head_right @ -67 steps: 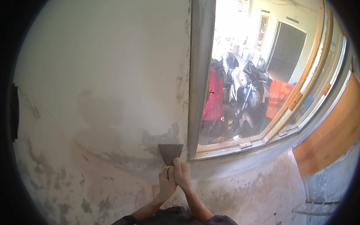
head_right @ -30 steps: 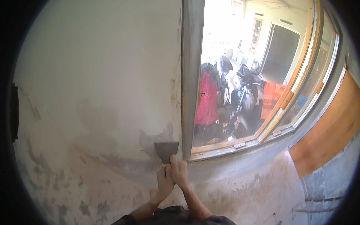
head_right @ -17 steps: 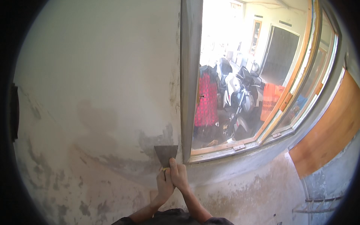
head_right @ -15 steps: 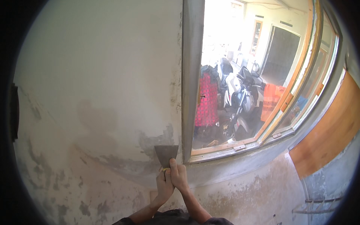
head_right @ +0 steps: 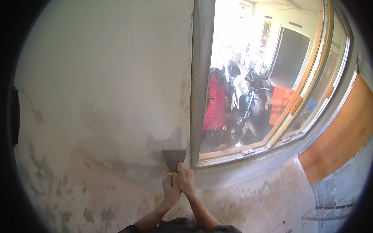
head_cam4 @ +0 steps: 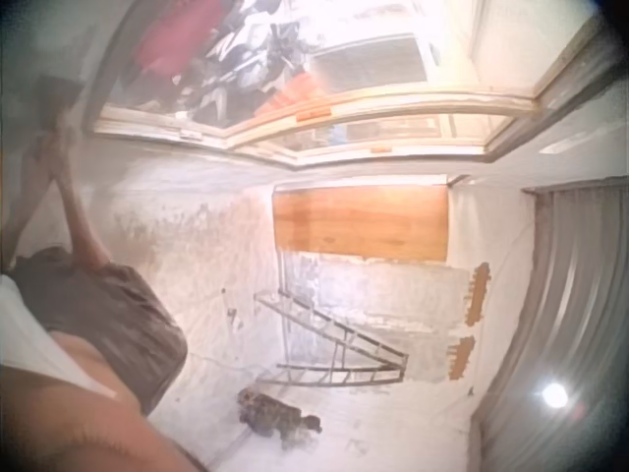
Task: The person scrapes a wall with a putty knife to remove old plaster or paint.
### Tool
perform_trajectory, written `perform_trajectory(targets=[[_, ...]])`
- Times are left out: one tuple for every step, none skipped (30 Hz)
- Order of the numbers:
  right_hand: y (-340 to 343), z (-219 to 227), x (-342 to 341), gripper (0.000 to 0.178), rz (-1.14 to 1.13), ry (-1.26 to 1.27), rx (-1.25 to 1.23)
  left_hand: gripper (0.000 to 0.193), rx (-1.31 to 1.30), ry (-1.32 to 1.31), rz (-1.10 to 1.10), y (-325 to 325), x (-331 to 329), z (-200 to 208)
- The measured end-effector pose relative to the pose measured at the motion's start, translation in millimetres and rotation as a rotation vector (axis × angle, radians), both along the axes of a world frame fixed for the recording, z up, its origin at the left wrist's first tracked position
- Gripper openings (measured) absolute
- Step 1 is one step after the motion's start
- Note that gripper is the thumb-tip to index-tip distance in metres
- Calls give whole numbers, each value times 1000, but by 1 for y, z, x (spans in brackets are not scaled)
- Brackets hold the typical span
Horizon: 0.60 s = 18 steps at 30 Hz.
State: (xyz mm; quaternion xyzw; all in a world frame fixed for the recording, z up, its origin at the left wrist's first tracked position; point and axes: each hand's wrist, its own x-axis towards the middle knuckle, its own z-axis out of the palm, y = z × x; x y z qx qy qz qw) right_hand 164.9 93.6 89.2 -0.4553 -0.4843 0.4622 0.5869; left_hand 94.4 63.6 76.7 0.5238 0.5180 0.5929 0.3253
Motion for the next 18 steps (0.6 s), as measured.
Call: perform_trajectory(targets=[[4,-4,2,61,-27,-40,13,32,-37,-5,-21,3,1,9],[13,-6,6,62,-17,-25,10,31,-74,-10,-42,7,2,15],[20,-5,10,62,-3,-11,0,32,-17,0,-39,9,2,17],[24,-3,11,62,11,3,-10,32,39,10,-35,12,4,18],[20,-1,9,62,-1,3,3,32,95,20,-31,13,5,19],[13,7,6,62,-13,3,19,32,71,-3,-32,11,4,16],[9,12,4,63,-25,4,34,32,47,-26,-34,6,3,11],[7,9,3,62,-48,-36,29,32,22,-49,-35,3,3,8],[4,10,2,62,-77,-77,32,32,24,-30,-35,5,3,12],[2,13,2,62,-106,-117,34,32,25,-12,-34,6,3,18],[9,21,7,61,-100,-118,39,31,27,7,-33,7,3,25],[14,45,12,61,-89,-117,22,31,25,44,-65,10,2,34],[16,56,15,61,-81,-118,3,31,20,78,-102,19,2,48],[14,50,16,60,-82,-125,-6,31,15,111,-139,23,2,53],[14,50,16,60,-83,-133,7,31,27,87,-107,24,3,46],[14,51,16,60,-87,-146,30,31,49,58,-75,22,5,30],[12,33,12,59,-109,-111,77,31,70,29,-45,19,7,18],[6,18,8,59,-132,-111,79,30,91,-19,-32,12,10,11]])
